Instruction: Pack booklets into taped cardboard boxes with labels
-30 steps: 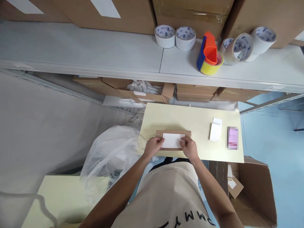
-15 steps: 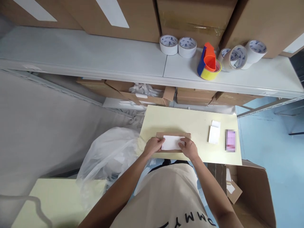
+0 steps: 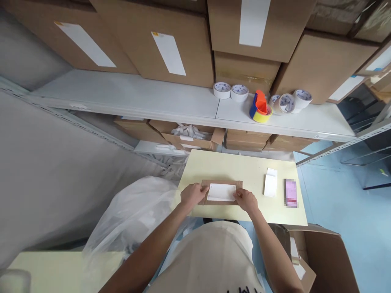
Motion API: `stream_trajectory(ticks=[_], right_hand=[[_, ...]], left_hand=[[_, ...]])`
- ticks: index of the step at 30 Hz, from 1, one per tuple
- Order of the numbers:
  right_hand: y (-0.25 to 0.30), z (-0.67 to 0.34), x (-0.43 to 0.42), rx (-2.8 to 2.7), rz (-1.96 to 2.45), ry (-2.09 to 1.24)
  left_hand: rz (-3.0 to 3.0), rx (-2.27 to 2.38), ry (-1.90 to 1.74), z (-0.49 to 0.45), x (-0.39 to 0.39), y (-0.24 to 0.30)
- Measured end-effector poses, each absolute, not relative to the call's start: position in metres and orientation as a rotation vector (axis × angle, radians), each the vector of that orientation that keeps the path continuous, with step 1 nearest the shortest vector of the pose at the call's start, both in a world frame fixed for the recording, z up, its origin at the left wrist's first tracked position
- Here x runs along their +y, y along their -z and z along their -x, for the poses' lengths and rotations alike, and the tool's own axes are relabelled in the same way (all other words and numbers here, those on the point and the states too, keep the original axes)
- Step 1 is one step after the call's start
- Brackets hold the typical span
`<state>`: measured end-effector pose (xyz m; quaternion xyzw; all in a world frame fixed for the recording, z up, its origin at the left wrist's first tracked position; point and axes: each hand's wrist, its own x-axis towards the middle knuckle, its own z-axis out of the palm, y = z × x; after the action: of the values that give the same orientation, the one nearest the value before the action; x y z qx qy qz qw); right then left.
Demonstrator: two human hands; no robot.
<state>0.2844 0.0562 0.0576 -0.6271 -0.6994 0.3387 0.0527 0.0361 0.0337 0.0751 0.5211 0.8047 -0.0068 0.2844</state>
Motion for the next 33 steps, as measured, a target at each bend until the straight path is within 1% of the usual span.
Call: stream_trajectory(ticks=[2,5,8,11,16,20,26,31,33], right_hand=[[-0.063,-0.285,0.052,-2.187,1.883,-0.890],[-0.070,-0.274,0.050,-2.351,1.676,-0.708],[-0.069,-0.255,0.049,-2.612,1.382,-0.683],[-0.057,-0.247,0.042,-2.811,1.314,-0.677],[-0.026,-0.270,0.017,-2.924,1.298,-0.443],[-0.017,-0.297,0.005,-2.941,1.268,-0.309],[-0.026,-0.302,0.016,-2.864,1.283,-0.346],[-0.024,-0.283,0.021,-2.889,1.055,-0.470],[-0.022,-0.282,0.023,-2.884,1.032,-0.499]], left_hand=[[-1.598,2.112,-0.135,-0.039,0.027,-0.076],[-1.949,1.814,-0.333,-0.052,0.024,-0.075],[-2.175,1.459,-0.265,-0.066,0.027,-0.066],[-2.268,1.325,-0.132,-0.069,0.023,-0.047],[-2.397,1.409,-0.042,-0.052,-0.004,-0.015],[-2.404,1.531,-0.040,-0.039,-0.026,-0.003],[-2.367,1.618,-0.034,-0.041,-0.037,-0.014],[-2.329,1.542,-0.016,-0.067,-0.034,-0.024],[-2.294,1.579,-0.006,-0.071,-0.032,-0.026]])
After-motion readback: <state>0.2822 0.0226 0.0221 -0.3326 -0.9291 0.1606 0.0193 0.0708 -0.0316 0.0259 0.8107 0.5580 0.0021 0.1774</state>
